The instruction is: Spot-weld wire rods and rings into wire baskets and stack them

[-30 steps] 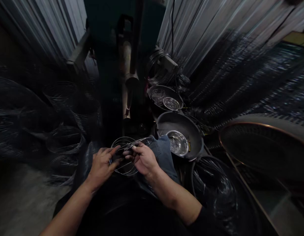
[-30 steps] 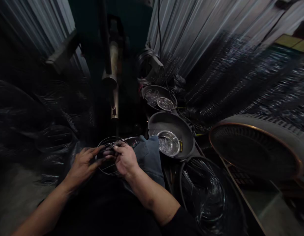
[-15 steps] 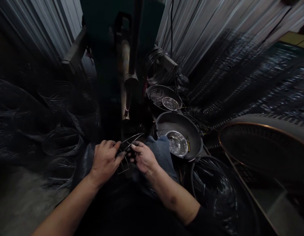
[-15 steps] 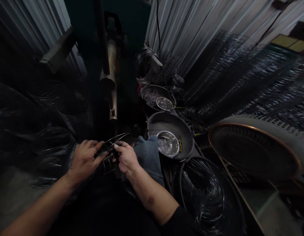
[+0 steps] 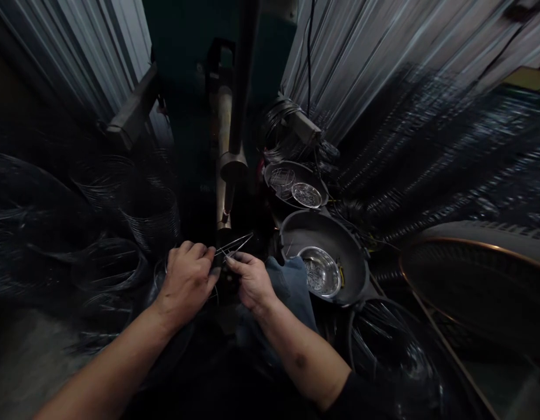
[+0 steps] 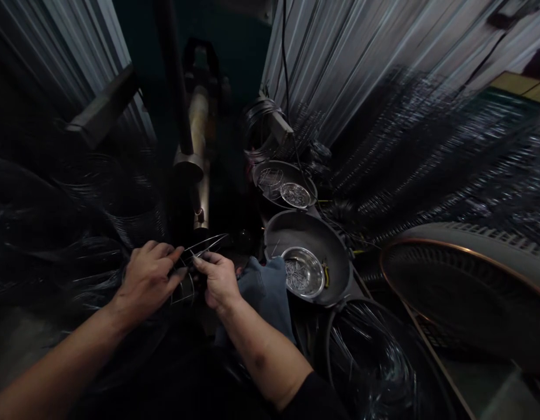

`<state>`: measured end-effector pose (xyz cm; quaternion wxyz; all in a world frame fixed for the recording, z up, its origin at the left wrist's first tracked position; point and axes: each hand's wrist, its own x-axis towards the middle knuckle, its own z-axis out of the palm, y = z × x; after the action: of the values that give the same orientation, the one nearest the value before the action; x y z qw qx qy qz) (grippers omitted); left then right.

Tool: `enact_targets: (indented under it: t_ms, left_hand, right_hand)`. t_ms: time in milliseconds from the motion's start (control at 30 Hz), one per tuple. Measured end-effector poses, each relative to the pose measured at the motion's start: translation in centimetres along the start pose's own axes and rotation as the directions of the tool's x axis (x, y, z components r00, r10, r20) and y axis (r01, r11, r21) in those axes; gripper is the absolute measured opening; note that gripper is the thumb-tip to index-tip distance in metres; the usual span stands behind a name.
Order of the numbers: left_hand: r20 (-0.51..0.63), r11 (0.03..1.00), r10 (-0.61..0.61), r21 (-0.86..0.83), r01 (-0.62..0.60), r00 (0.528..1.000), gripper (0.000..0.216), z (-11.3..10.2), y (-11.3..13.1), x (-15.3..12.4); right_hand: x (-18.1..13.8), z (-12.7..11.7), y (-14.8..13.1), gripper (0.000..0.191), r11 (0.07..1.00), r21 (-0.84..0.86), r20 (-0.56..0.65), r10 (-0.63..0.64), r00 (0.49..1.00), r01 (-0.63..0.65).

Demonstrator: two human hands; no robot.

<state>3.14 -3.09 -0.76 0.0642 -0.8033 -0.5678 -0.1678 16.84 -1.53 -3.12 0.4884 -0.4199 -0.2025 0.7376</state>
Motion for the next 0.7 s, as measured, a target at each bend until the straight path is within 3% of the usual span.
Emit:
enact_targets:
  t_ms: [400,700]
  left_hand:
    - [0.186,0.998,-0.041,-0.03,0.048,0.982,0.027,-1.6,-2.1,6.0]
    - [0.245,1.0,-0.008,0.001,0.008,0.969,0.024,-2.4,-2.3,8.3]
  right_hand:
    - [3.4,2.4,-2.0,0.022,0.992,0.092,-0.028,-0.09,0.996,0.092]
    - [4.3,2.9,-2.9,0.014,0.99,0.099,-0.049,-0.097,0.994,0.101]
